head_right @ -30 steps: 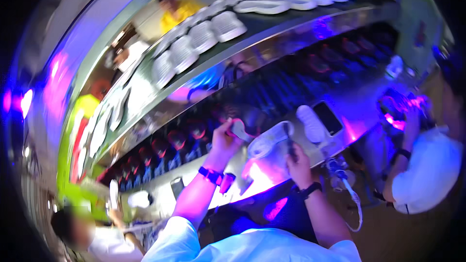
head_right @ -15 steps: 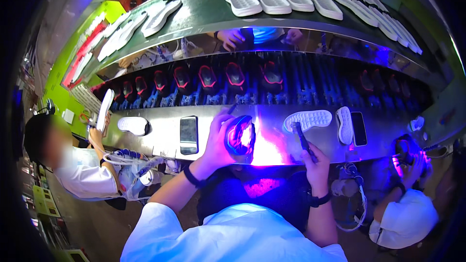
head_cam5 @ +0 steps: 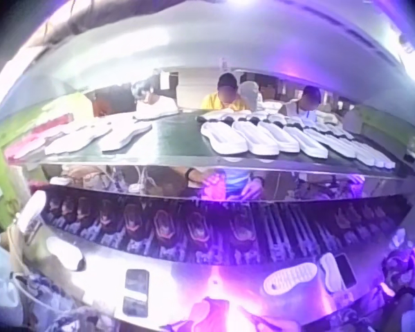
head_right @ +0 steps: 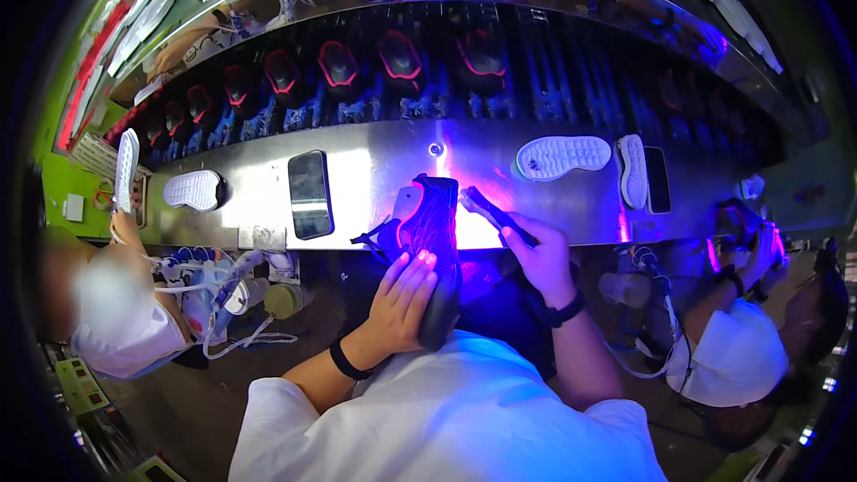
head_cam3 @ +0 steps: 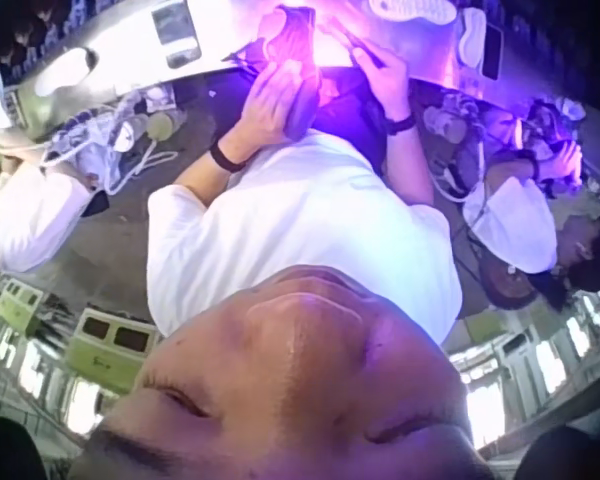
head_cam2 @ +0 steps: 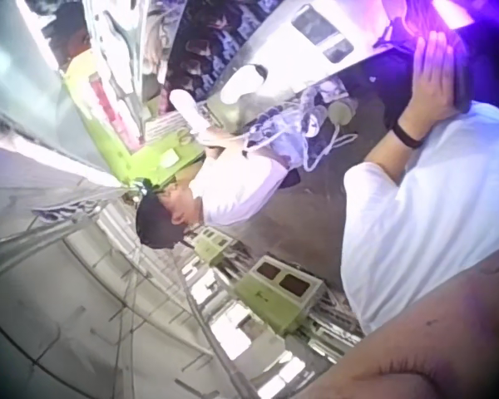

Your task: Applying adhesive and cleaning shoe components on an assembly line.

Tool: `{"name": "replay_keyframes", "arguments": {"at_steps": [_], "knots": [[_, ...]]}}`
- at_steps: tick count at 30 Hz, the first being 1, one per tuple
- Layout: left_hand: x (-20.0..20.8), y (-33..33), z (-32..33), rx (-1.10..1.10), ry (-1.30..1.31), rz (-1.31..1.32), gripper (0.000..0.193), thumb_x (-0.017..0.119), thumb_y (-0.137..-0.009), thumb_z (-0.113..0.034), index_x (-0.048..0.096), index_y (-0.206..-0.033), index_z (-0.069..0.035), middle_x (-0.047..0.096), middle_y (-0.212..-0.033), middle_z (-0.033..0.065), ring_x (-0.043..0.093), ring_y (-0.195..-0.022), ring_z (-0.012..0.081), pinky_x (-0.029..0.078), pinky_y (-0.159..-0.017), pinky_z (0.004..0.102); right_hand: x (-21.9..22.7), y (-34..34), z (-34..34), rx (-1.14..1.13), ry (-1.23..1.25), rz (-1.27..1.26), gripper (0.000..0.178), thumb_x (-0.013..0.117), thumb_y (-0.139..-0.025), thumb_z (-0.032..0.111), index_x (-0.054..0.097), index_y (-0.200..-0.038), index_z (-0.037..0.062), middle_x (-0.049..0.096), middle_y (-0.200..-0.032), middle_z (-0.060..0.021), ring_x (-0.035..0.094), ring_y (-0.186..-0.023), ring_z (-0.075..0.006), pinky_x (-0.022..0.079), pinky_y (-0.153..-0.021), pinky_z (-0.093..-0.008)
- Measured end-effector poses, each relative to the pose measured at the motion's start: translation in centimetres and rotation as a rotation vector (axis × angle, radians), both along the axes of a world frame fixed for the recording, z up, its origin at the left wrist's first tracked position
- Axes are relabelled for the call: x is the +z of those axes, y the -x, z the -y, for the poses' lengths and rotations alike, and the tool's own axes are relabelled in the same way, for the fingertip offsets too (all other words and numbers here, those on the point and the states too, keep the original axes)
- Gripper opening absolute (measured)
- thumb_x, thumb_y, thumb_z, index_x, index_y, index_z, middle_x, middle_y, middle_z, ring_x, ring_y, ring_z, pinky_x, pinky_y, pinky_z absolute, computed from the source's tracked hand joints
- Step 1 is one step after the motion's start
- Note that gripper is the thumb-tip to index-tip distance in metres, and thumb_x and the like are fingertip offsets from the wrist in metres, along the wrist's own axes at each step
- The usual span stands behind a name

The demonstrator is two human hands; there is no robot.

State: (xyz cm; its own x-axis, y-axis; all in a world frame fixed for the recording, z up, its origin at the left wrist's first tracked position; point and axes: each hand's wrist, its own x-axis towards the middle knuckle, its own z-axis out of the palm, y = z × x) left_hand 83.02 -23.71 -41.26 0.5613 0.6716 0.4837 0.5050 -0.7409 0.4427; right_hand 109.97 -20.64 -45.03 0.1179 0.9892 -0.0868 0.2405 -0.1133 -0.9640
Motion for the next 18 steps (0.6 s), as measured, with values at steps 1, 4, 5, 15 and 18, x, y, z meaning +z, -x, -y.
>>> {"name": "replay_keyframes", "arguments": {"at_steps": [1,4,5,15,18], "knots": [[-0.1,0.1,0.1,0.007,0.005,0.009,0.053,0.065,-0.084,-0.018,0.053,-0.129,0.008,0.056,-0.137,0.0288,0.055,-0.13,0.0404,0.037,-0.113,0.0567,-0.5,0.0,-0.5,-0.012,0.006,-0.008,0.033,0.073,-0.092,0.011,0.069,-0.12,-0.0047,0.071,-0.091,-0.0051,0.064,-0.082,-0.0105,0.052,-0.074,-0.0261],[-0.4,0.5,0.1,-0.026,0.003,-0.04,0.047,0.062,-0.085,-0.015,0.056,-0.125,0.008,0.057,-0.137,0.0275,0.055,-0.131,0.039,0.038,-0.112,0.0559,-2.3,0.1,-1.4,-0.031,0.008,-0.018,0.033,0.073,-0.092,0.012,0.068,-0.121,-0.0051,0.07,-0.088,-0.0034,0.063,-0.078,-0.0092,0.051,-0.071,-0.0251],[-0.6,0.7,0.1,-0.041,-0.008,-0.051,0.046,0.062,-0.085,-0.014,0.057,-0.125,0.007,0.057,-0.137,0.0268,0.055,-0.131,0.0389,0.038,-0.113,0.0557,-2.4,-0.2,-1.4,-0.026,0.011,-0.015,0.033,0.073,-0.092,0.012,0.068,-0.121,-0.0051,0.07,-0.088,-0.0034,0.063,-0.078,-0.0092,0.051,-0.071,-0.0251],[-0.4,0.8,-0.4,-0.091,-0.038,-0.109,0.043,0.058,-0.085,-0.009,0.059,-0.125,0.007,0.057,-0.138,0.0247,0.055,-0.132,0.0367,0.04,-0.114,0.051,-1.1,1.3,2.4,0.077,0.035,-0.061,0.034,0.07,-0.095,0.017,0.068,-0.122,-0.0029,0.07,-0.091,-0.0027,0.061,-0.084,-0.009,0.048,-0.076,-0.0266],[-0.2,0.9,-0.6,-0.111,-0.007,-0.117,0.044,0.058,-0.086,-0.01,0.058,-0.127,0.007,0.057,-0.138,0.0247,0.054,-0.133,0.0368,0.039,-0.114,0.0513,-0.1,0.6,2.4,0.107,0.142,-0.026,0.033,0.07,-0.095,0.016,0.068,-0.123,-0.0023,0.069,-0.089,-0.0021,0.06,-0.081,-0.0084,0.048,-0.075,-0.0264]]}}
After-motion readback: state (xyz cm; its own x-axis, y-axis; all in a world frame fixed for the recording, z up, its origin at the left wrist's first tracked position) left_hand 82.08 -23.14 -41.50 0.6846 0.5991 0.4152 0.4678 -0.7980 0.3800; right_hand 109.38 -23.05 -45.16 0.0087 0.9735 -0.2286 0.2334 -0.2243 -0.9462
